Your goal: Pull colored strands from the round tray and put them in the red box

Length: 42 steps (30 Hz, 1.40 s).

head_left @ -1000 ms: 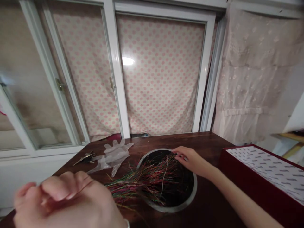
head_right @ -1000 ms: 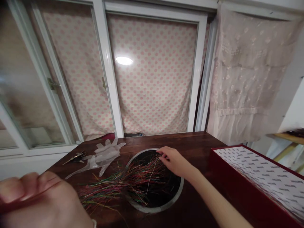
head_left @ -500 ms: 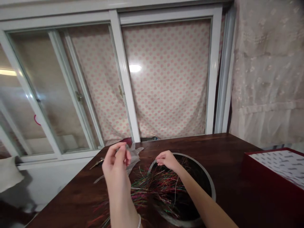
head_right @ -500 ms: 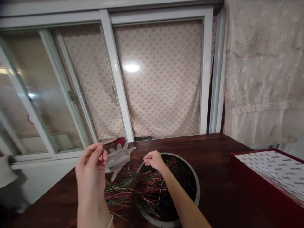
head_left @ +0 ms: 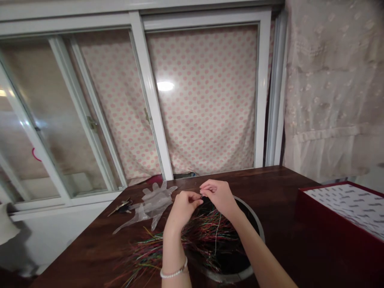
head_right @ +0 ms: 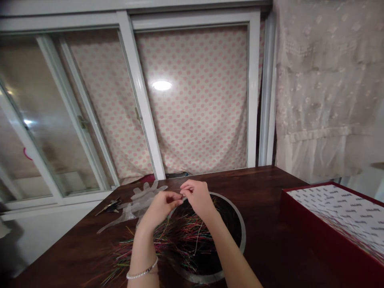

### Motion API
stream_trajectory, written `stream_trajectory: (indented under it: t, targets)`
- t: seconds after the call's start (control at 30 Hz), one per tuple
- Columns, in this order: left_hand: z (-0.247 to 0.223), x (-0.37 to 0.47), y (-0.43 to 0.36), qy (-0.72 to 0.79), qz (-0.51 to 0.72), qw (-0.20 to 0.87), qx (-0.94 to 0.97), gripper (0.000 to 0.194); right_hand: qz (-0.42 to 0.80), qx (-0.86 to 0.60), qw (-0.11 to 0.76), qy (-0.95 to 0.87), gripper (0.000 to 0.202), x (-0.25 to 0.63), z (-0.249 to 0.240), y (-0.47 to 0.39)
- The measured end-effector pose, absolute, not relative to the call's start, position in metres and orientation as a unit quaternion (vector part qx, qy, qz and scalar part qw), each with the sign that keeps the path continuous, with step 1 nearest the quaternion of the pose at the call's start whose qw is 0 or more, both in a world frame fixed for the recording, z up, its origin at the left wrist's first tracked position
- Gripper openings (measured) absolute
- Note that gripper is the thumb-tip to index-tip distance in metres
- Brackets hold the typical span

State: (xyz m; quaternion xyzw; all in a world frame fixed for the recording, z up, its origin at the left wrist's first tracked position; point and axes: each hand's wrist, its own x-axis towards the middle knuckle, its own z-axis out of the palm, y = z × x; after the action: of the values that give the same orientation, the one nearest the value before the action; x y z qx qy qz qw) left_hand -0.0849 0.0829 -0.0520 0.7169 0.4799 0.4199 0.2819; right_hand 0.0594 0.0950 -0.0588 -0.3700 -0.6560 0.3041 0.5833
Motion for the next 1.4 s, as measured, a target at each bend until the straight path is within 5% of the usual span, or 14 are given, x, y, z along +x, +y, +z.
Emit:
stream_trajectory:
  t: [0.37,0.87,1.4]
  targets:
    - [-0.033,-0.073,0.070,0.451,0.505,0.239,0.696,0.022,0.319,-0.347,0.639,-0.607,0.021,0.077,-0.034,0.076]
    - [-0.007,-0.041,0.036,0.368,0.577,0.261,0.681,0.016,0.341,-0.261,0.658,-0.618,0.010,0.093,-0.007,0.037]
    - [-0.024,-0.047,0.056,0.471,0.447,0.133,0.749,0.019,0.192,-0.320,0.763,-0.527,0.003,0.106,-0.009,0.046]
